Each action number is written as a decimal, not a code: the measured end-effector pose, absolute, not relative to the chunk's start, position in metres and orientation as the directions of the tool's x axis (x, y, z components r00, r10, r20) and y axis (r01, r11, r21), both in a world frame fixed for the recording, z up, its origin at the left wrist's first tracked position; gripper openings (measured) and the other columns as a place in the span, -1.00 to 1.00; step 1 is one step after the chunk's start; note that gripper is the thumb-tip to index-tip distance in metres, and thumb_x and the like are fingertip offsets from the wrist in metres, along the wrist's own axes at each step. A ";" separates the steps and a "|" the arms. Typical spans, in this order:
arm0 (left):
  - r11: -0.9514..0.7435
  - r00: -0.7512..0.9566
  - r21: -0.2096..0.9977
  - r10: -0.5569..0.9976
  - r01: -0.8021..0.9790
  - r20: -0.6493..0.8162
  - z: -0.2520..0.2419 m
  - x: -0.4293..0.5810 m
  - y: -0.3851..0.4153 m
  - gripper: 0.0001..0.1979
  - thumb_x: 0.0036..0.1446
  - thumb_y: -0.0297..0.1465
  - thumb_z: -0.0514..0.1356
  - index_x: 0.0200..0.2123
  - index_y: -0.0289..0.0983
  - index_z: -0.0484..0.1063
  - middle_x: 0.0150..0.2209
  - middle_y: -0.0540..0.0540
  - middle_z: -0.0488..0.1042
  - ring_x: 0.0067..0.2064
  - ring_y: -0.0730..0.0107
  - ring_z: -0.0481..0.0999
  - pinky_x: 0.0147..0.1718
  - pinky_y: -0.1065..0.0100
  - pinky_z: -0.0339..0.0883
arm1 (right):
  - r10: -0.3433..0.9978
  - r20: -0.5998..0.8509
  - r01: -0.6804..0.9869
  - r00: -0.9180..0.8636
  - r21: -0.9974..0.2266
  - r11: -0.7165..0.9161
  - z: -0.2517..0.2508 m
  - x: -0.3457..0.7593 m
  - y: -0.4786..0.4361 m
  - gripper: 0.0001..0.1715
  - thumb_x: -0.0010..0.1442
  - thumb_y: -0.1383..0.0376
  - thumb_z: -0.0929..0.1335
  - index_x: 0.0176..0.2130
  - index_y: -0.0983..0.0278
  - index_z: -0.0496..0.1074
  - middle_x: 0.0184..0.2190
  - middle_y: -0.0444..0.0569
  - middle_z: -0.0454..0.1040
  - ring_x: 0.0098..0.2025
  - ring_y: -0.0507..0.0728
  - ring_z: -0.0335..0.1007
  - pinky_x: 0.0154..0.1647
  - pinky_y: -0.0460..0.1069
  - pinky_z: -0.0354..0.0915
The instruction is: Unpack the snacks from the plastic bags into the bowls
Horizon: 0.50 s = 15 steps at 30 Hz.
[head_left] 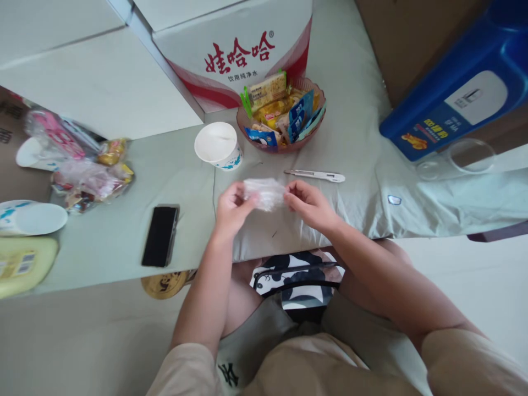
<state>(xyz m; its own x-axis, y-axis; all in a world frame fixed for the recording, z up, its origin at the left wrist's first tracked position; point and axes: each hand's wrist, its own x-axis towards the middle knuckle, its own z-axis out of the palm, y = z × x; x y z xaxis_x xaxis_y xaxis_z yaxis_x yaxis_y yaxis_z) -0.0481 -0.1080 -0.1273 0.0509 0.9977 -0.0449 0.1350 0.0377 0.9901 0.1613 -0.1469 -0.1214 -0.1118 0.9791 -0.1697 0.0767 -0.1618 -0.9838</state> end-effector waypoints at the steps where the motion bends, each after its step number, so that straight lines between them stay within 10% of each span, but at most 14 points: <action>1: -0.034 -0.076 0.987 0.996 0.156 0.046 -0.125 -0.055 -0.105 -0.66 -0.09 -0.24 0.47 -0.38 -0.22 0.39 -0.47 0.09 0.41 -0.44 0.51 0.39 -0.39 0.46 0.28 | 0.975 -0.184 0.070 -0.123 -0.982 -0.177 -0.122 0.162 -0.145 -0.70 0.19 0.04 0.32 -0.29 0.22 0.36 -0.44 -0.14 0.38 -0.39 0.05 0.28 -0.32 -0.02 0.21; 5: -0.226 -0.399 0.894 0.833 0.388 0.384 -0.093 -0.082 -0.087 -0.78 0.02 -0.56 0.34 -0.42 -0.24 0.32 -0.48 0.14 0.30 -0.43 0.57 0.29 -0.36 0.49 0.20 | 0.968 -0.199 0.186 -0.151 -0.968 -0.170 -0.121 0.165 -0.144 -0.75 0.20 0.10 0.28 -0.37 0.21 0.35 -0.48 -0.13 0.38 -0.40 0.06 0.27 -0.34 -0.01 0.16; 9: -0.235 -0.283 0.690 0.786 0.685 0.549 -0.050 -0.079 -0.042 -0.68 -0.04 -0.77 0.25 -0.47 -0.26 0.26 -0.52 0.15 0.18 -0.42 0.55 0.17 -0.33 0.50 0.12 | 0.960 -0.167 0.210 -0.227 -0.970 -0.119 -0.117 0.166 -0.147 -0.76 0.22 0.13 0.26 -0.36 0.21 0.35 -0.50 -0.15 0.36 -0.43 0.05 0.22 -0.36 -0.02 0.12; 15: 0.023 0.054 0.300 0.968 0.954 -0.246 -0.044 -0.042 0.041 -0.76 -0.18 -0.64 0.31 -0.56 -0.23 0.35 -0.48 -0.03 0.46 -0.10 0.10 0.55 -0.02 0.23 0.32 | 0.949 -0.176 0.253 -0.261 -0.961 -0.109 -0.114 0.161 -0.143 -0.77 0.23 0.15 0.25 -0.35 0.23 0.36 -0.49 -0.15 0.39 -0.43 0.04 0.24 -0.34 -0.03 0.13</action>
